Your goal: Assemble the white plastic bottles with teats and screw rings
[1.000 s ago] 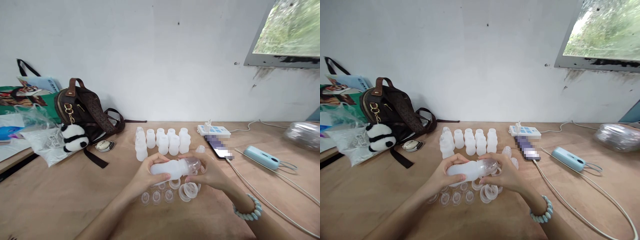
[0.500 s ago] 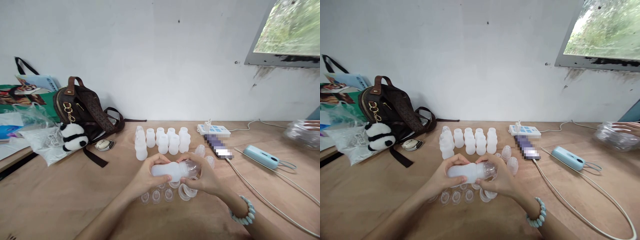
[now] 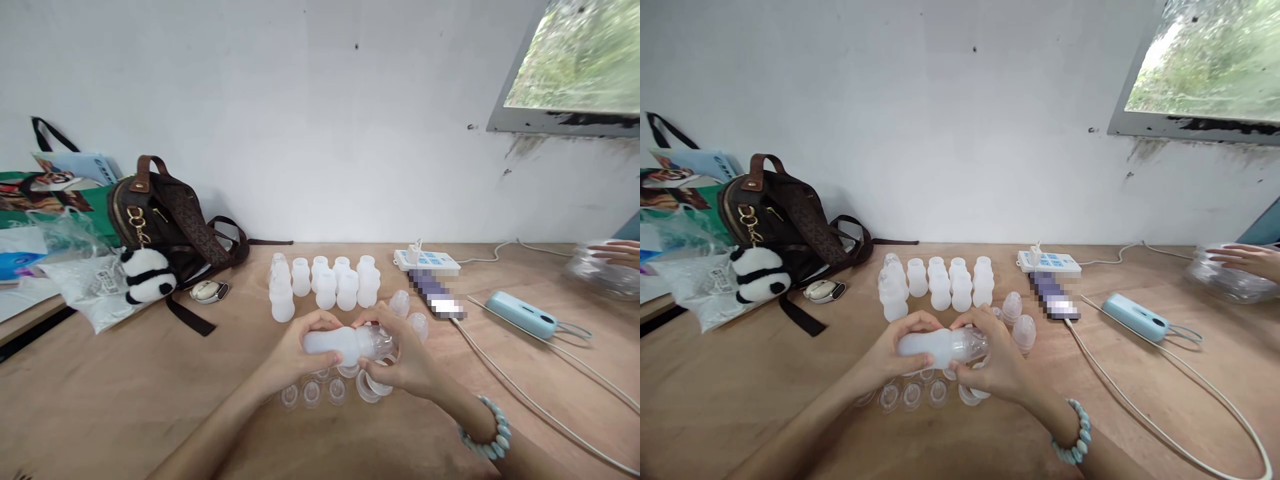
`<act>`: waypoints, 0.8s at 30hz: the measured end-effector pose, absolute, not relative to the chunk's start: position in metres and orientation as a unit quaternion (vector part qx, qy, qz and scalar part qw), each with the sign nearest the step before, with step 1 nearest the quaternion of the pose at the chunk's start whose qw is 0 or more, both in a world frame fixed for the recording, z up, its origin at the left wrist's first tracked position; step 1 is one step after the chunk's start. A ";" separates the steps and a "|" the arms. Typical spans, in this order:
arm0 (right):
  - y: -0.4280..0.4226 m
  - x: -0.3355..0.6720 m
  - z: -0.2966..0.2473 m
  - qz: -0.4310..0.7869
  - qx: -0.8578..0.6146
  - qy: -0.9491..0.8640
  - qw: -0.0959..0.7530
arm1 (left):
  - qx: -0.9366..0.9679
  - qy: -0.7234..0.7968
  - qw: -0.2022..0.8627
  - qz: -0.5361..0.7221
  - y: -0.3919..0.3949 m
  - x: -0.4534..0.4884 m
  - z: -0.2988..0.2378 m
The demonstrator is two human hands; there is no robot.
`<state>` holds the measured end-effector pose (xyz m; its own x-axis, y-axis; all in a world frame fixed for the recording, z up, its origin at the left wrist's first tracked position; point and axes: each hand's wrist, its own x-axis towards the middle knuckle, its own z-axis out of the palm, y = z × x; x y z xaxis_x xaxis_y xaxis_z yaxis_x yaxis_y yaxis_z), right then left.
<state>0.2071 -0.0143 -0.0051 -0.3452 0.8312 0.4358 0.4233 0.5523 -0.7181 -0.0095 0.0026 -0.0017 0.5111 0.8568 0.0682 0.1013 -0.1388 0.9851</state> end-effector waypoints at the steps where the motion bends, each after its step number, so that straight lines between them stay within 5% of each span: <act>1: -0.014 0.208 -0.005 0.245 -0.401 -0.784 0.406 | 0.677 0.354 0.548 0.340 0.004 -0.011 -0.002; 10: -0.008 0.207 -0.009 0.262 -0.385 -0.778 0.421 | 0.837 0.403 0.288 0.232 0.009 -0.021 0.009; 16: -0.003 0.206 -0.019 0.314 -0.380 -0.703 0.512 | 0.772 0.490 0.293 0.280 0.015 -0.018 -0.003; 24: -0.005 0.205 -0.016 0.311 -0.404 -0.702 0.498 | 0.682 0.526 0.372 0.345 0.029 -0.021 -0.026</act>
